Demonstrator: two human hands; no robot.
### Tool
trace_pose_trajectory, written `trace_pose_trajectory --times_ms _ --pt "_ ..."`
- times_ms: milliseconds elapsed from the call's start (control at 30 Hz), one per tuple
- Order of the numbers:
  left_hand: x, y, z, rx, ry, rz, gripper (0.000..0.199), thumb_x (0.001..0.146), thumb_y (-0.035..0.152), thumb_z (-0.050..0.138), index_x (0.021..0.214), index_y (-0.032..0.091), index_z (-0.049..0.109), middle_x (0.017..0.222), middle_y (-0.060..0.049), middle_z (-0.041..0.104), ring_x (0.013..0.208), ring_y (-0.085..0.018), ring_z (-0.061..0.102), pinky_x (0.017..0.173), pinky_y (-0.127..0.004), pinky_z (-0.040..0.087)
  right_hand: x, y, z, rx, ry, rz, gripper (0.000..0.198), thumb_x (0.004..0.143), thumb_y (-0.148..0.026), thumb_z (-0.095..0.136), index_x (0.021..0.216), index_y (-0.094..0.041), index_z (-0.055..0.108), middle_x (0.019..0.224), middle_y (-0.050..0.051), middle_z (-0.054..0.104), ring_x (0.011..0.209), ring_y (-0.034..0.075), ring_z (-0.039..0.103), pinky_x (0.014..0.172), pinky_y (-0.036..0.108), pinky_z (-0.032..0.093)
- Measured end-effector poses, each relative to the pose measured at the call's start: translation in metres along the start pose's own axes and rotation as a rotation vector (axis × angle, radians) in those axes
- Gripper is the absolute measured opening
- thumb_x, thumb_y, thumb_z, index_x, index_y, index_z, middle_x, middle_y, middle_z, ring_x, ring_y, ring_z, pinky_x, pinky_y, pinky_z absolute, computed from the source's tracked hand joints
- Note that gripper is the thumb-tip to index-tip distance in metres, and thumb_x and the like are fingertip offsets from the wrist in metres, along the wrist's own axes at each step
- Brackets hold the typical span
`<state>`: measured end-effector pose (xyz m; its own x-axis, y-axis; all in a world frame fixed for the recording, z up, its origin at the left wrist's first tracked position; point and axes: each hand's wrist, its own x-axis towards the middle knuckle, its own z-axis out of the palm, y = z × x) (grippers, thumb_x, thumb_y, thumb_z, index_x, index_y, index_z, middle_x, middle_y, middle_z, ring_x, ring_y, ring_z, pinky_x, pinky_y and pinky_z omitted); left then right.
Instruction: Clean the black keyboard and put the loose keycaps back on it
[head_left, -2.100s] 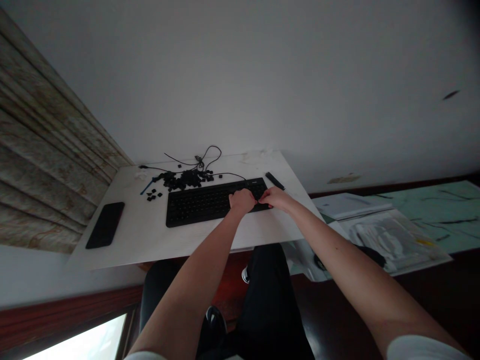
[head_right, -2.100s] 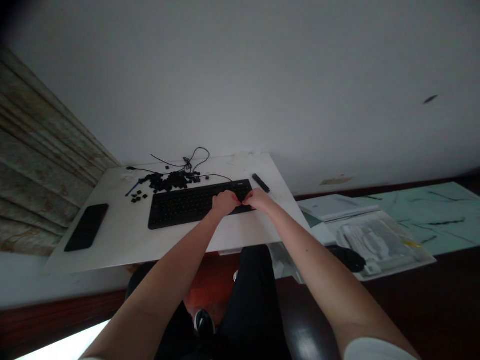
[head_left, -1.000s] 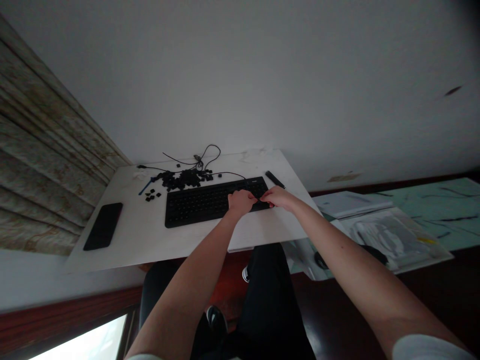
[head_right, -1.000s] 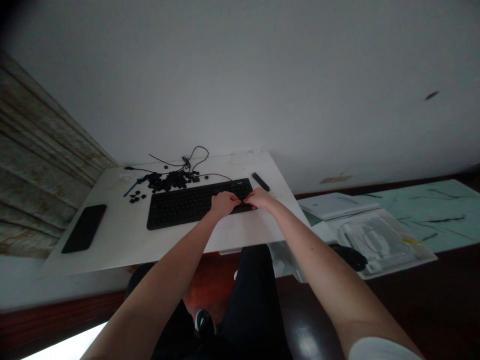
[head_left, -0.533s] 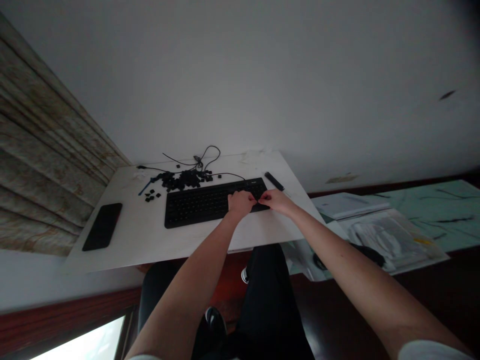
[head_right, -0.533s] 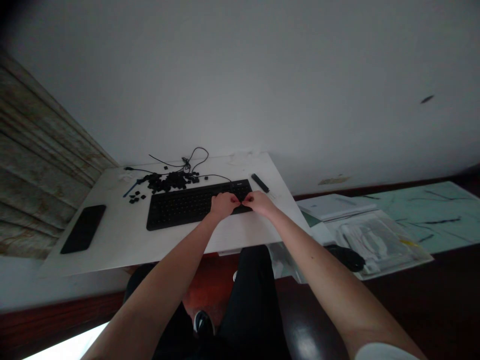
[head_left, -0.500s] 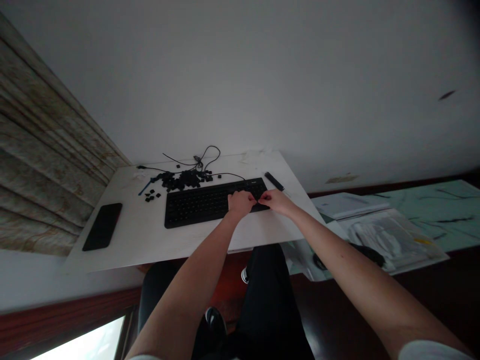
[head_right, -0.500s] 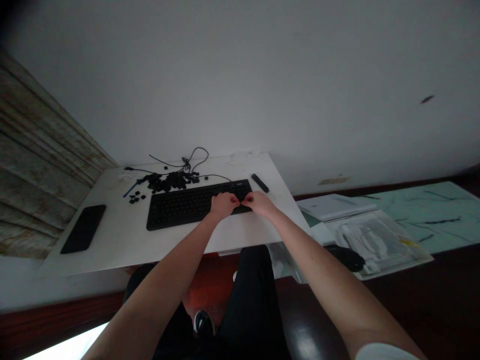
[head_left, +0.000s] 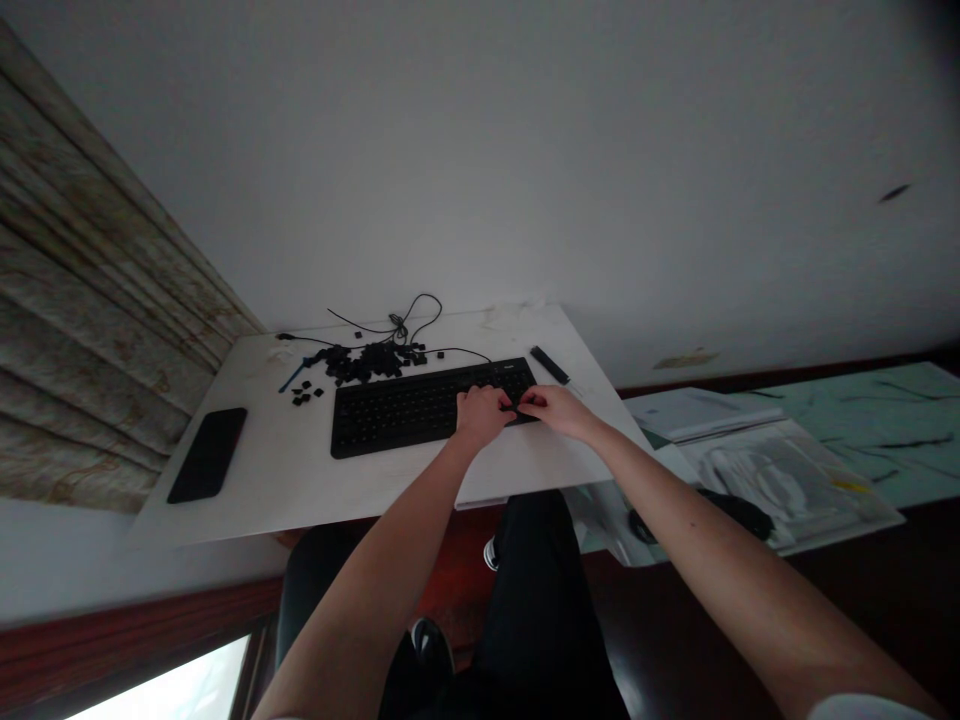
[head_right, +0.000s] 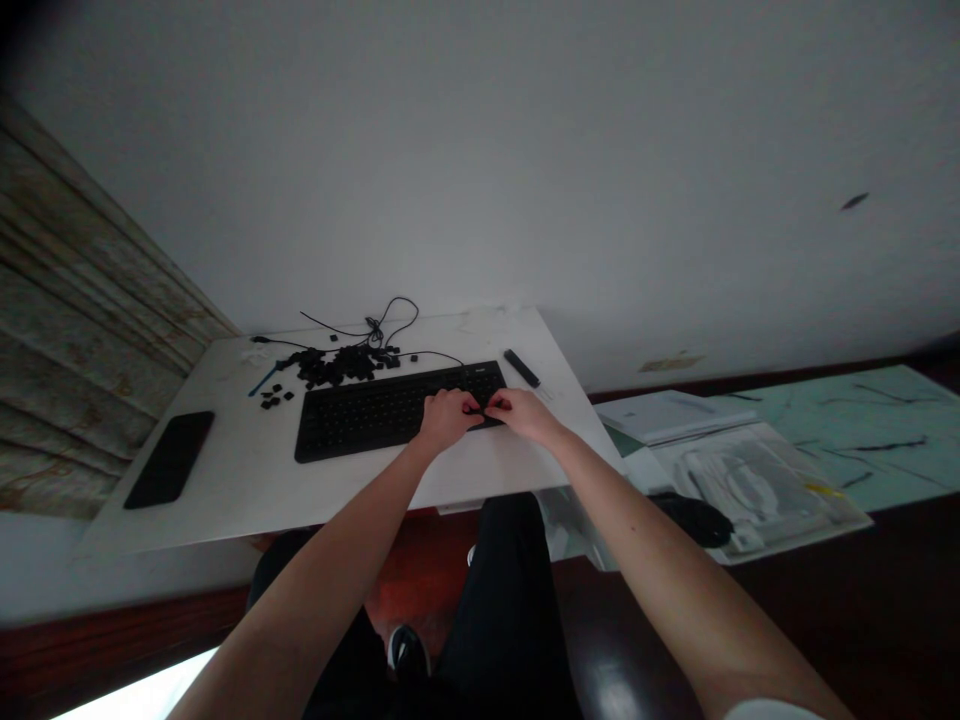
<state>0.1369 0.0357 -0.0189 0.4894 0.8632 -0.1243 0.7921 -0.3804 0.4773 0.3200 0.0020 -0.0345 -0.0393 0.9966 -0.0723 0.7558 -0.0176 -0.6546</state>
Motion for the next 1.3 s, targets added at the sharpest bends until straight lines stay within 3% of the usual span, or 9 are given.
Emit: trace_pose_trajectory --times_ms 133,400,800,900,1067,1300 --pt "0.002 0.001 0.000 -0.024 -0.002 -0.029 0.022 0.083 0.042 0.070 0.100 0.028 0.072 0.113 -0.002 0.071 0.114 -0.026 0.057 0.100 -0.041 0.038 -0.003 0.001 -0.002 0.037 -0.022 -0.017 0.019 0.082 -0.026 0.067 0.097 -0.018 0.075 0.074 0.002 0.070 0.066 0.016 0.060 0.061 0.026 0.040" --pt "0.004 0.002 -0.001 -0.023 -0.024 -0.047 0.023 0.082 0.041 0.071 0.100 0.028 0.071 0.114 -0.001 0.072 0.114 -0.026 0.058 0.100 -0.041 0.038 -0.003 0.001 -0.001 -0.042 0.001 -0.123 0.015 0.085 -0.023 0.066 0.094 -0.022 0.079 0.093 0.005 0.077 0.082 0.019 0.068 0.073 0.028 0.047" --pt "0.005 -0.002 -0.001 -0.081 -0.017 -0.029 0.020 0.081 0.039 0.073 0.097 0.027 0.071 0.107 0.000 0.073 0.112 -0.025 0.060 0.101 -0.041 0.038 -0.001 0.011 0.001 0.012 -0.004 -0.125 0.018 0.087 -0.025 0.065 0.098 -0.022 0.079 0.096 0.006 0.077 0.083 0.020 0.068 0.075 0.030 0.049" --pt "0.006 -0.009 -0.001 -0.173 -0.001 -0.009 0.026 0.080 0.027 0.072 0.105 0.028 0.069 0.106 0.001 0.073 0.108 -0.022 0.062 0.100 -0.038 0.041 -0.001 0.009 0.001 0.015 -0.003 -0.116 0.019 0.087 -0.026 0.065 0.098 -0.021 0.079 0.097 0.006 0.076 0.083 0.020 0.068 0.076 0.030 0.049" --pt "0.007 -0.025 -0.002 -0.399 0.061 0.009 0.045 0.080 -0.002 0.048 0.112 0.023 0.067 0.107 -0.001 0.072 0.097 -0.013 0.065 0.091 -0.025 0.049 -0.002 0.007 0.000 0.003 0.005 -0.106 0.018 0.086 -0.027 0.066 0.098 -0.022 0.079 0.098 0.006 0.076 0.082 0.019 0.067 0.076 0.030 0.049" --pt "0.006 -0.028 0.001 -0.423 0.100 0.053 0.040 0.078 -0.003 0.046 0.099 0.019 0.072 0.103 -0.003 0.073 0.093 -0.013 0.066 0.090 -0.024 0.051 -0.001 0.003 -0.004 -0.100 -0.024 -0.155 0.018 0.088 -0.024 0.065 0.100 -0.022 0.079 0.098 0.007 0.076 0.083 0.020 0.067 0.076 0.029 0.047"
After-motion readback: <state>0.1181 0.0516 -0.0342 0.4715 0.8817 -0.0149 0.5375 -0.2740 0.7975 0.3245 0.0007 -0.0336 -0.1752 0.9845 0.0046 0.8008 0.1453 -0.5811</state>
